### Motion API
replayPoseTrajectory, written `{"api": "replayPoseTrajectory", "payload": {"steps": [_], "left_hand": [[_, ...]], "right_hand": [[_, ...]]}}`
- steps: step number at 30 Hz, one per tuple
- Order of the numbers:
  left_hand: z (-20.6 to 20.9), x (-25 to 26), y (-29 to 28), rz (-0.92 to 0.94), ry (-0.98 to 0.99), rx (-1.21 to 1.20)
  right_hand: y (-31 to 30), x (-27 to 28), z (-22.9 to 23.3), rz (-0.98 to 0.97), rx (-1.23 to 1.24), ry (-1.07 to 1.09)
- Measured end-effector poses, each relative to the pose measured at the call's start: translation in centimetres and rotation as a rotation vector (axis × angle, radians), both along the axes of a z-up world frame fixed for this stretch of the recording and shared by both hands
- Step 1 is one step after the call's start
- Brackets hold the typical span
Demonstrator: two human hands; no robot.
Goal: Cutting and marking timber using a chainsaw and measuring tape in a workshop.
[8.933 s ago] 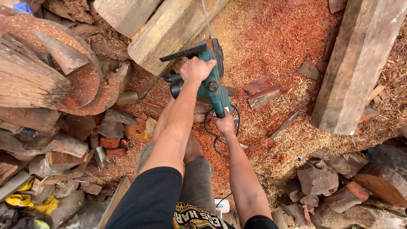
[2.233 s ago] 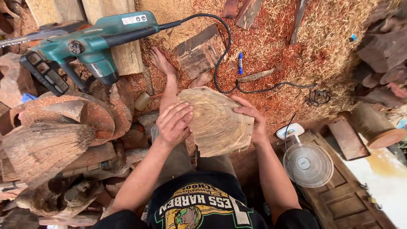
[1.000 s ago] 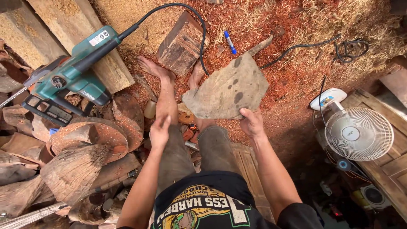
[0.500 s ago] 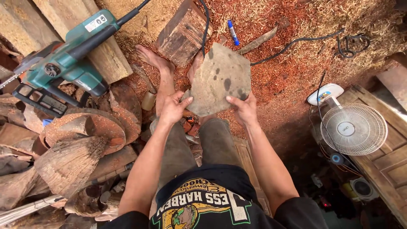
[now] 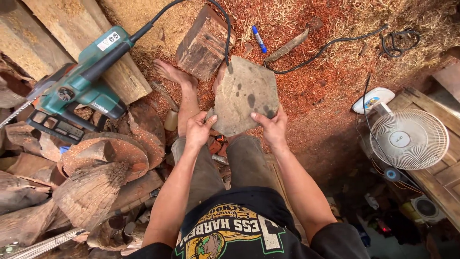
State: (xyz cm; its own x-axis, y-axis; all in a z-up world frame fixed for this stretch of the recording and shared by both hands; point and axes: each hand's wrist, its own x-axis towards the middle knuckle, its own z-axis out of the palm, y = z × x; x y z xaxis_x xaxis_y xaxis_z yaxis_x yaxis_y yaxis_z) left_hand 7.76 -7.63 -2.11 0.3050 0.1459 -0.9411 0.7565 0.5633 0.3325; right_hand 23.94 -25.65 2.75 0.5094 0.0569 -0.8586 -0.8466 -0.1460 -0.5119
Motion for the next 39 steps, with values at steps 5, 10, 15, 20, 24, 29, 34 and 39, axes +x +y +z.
{"api": "replayPoseTrajectory", "payload": {"steps": [5,10,15,20,24,29,34,39], "left_hand": [[-0.4,0.2,0.0,-0.092,-0.060,0.098],[-0.6,1.3,0.4,-0.168,0.056,-0.056],[0.2,0.9,-0.6,0.129,-0.055,-0.539],[1.6,-1.2,-2.9,0.240,-0.099,-0.543],[-2.3,-7.8,-3.9,0.078,0.060,-0.176],[-1.2,-12.4,1.2,-0.769,0.240,0.567],[0.1,-15.9,2.4,-1.101,0.346,0.684],[-0.8,-15.9,1.6,-0.868,0.462,0.513]], "right_hand": [[0.1,0.9,0.3,0.021,0.027,-0.050],[-0.2,1.8,0.7,0.010,-0.020,-0.019],[2.9,5.5,3.7,0.341,-0.235,-0.027],[-1.6,3.7,-2.5,0.157,-0.315,0.230],[-7.0,3.7,-6.6,0.010,-0.123,0.410],[-8.6,14.5,-5.9,-0.149,-0.247,0.243],[-17.8,24.9,-10.4,-0.551,0.001,-0.058],[-17.9,31.2,-5.7,-0.640,-0.101,-0.330]]}}
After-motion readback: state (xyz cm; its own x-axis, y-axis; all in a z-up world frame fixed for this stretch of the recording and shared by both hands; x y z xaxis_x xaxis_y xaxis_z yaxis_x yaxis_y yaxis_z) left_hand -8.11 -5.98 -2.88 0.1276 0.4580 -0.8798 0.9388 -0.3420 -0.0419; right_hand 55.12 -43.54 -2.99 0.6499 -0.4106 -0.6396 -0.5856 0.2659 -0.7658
